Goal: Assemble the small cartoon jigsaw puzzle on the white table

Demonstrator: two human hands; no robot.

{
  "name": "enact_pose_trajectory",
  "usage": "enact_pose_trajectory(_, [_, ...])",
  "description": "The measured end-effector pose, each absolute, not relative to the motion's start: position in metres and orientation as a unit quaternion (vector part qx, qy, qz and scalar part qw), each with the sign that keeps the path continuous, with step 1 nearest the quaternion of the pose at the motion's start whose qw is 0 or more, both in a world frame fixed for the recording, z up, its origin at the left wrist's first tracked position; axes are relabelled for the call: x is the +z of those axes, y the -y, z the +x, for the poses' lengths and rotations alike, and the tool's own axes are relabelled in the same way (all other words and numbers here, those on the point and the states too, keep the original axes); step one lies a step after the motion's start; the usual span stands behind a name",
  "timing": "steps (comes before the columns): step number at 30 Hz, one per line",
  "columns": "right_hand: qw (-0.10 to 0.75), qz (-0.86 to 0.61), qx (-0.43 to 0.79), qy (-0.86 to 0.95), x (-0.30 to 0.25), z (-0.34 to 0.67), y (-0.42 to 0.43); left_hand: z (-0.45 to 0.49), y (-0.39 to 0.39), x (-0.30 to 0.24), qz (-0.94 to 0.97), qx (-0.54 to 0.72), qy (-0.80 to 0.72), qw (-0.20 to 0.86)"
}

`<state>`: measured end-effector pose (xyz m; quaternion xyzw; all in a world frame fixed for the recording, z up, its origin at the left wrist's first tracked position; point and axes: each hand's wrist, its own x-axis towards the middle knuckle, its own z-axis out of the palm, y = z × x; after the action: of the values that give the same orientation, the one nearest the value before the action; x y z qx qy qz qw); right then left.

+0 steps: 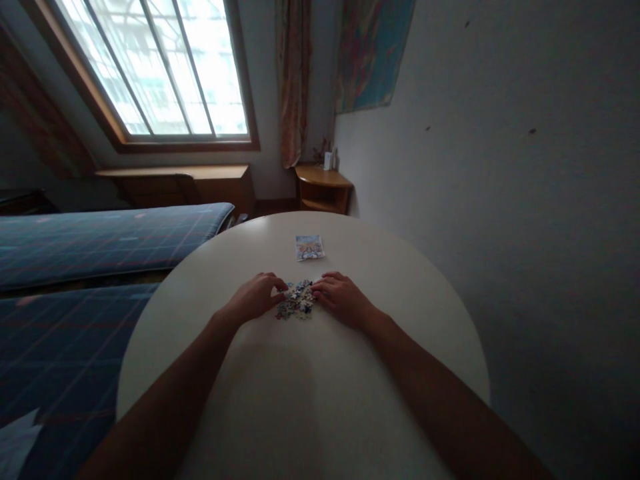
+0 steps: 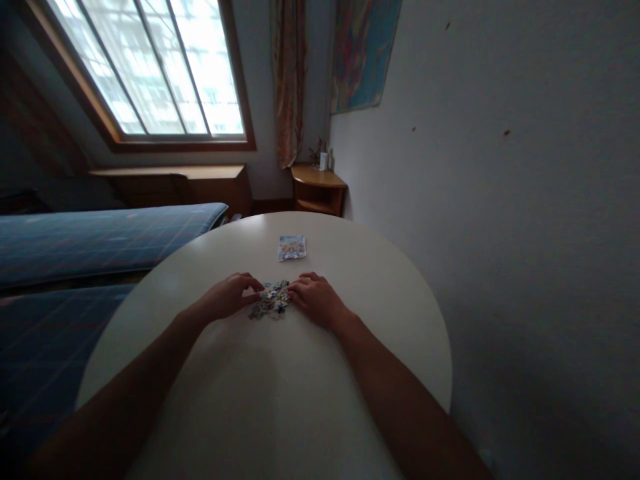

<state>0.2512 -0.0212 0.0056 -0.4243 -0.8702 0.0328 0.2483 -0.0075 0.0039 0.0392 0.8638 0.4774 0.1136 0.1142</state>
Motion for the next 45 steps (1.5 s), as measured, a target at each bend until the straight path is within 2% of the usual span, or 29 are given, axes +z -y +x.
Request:
enact_pose_trajectory(9, [0.266,-0.446,0.009,0.855,0.007,0.255,0.022,-0.004,-0.004,0.039,0.864,0.113,-0.472,0.135])
enact_pose_trajectory(14, [0.286,-0.38,0.023,0.879,0.012,0.25,0.027,-0.004,-0.003,0.04,0.852,0.12,-0.487,0.152])
enact_pose_trajectory(22, [0.257,-0.297,0.028,0.919,0.015,0.24,0.032,0.001,-0.001,0.048,0.833,0.165,-0.514,0.121])
enact_pose_trajectory(35, [0.279,-0.348,0.048,0.894,0.01,0.246,0.028,0.0,0.002,0.045,0.846,0.116,-0.509,0.104])
enact_pose_trajectory(45, [0.287,-0.321,0.063,0.9,0.009,0.244,0.028,-0.004,0.0,0.043,0.835,0.107,-0.525,0.123])
